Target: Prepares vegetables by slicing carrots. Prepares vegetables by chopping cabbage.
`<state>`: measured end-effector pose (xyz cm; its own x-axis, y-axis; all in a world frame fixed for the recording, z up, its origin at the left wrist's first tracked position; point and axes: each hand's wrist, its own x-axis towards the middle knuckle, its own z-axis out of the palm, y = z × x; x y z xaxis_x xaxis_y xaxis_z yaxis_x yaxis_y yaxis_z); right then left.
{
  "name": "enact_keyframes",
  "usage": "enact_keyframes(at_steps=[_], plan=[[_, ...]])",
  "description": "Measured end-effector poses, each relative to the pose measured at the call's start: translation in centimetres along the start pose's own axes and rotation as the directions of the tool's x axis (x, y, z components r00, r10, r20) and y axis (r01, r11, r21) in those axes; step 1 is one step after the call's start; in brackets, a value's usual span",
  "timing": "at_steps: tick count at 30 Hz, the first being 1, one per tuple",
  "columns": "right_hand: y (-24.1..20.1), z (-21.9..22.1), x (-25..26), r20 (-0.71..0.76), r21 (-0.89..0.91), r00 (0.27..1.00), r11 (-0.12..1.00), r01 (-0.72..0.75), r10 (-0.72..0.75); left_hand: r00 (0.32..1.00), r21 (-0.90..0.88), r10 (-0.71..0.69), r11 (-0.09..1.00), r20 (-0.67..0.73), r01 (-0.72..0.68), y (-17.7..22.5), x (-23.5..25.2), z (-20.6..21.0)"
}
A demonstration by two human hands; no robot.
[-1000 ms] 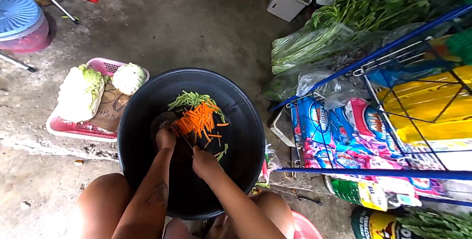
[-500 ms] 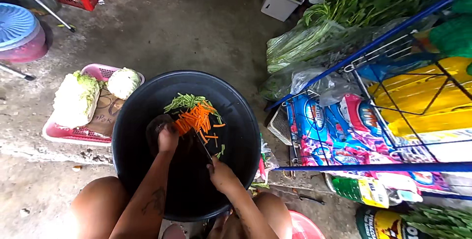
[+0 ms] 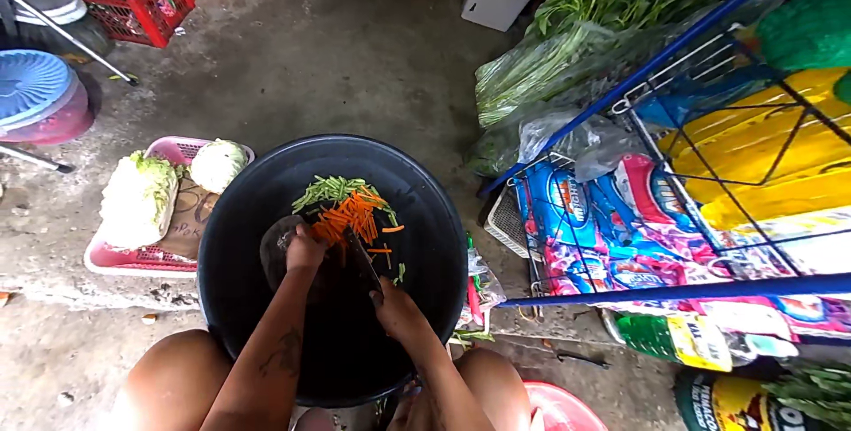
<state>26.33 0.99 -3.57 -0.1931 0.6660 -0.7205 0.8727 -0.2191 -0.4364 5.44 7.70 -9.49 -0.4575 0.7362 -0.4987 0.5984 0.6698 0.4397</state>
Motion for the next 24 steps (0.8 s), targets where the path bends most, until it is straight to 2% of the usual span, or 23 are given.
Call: enact_keyframes(at_steps=[4,11,17,19,21,22,23,24], plan=[[-0.2,-0.1,0.0,0.008,0.014,1.000,1.000,0.009,-0.009,1.000,-0.026,0.022,0.999,0.005,-0.022,-0.5,0.2,-0.1],[-0.6,-0.1,0.0,0.021,-0.001,1.000,1.000,0.011,-0.011,0.999,0.199,0.053,0.979,-0.004,-0.051,0.9,-0.6,0.3],[-0.5,-0.2,-0.2,0.012,0.002,0.999,1.000,0.030,-0.030,1.000,0.221,-0.004,0.975,0.010,0.001,1.4,-0.3,-0.2],[-0.5,-0.3,-0.1,0.015,0.012,1.000,1.000,0.026,-0.026,1.000,0.118,-0.011,0.993,0.024,0.008,0.7,0.2,-0.6],[-0.5,-0.3,0.1,0.019,0.020,1.000,1.000,0.020,-0.020,0.999,-0.146,-0.011,0.989,0.045,0.017,-0.9,1.0,-1.0],[-0.6,-0.2,0.3,0.020,0.015,1.000,1.000,0.022,-0.022,0.998,-0.333,-0.014,0.942,0.053,0.031,-1.9,1.4,-1.3],[-1.0,-0.1,0.4,0.028,-0.004,0.999,1.000,0.029,-0.029,0.998,-0.536,-0.019,0.843,0.057,0.047,-2.8,1.5,-1.6],[-1.4,0.0,0.7,0.039,-0.034,0.998,0.998,0.046,-0.044,0.998,-0.716,-0.020,0.696,0.055,0.053,-3.7,1.5,-1.8]])
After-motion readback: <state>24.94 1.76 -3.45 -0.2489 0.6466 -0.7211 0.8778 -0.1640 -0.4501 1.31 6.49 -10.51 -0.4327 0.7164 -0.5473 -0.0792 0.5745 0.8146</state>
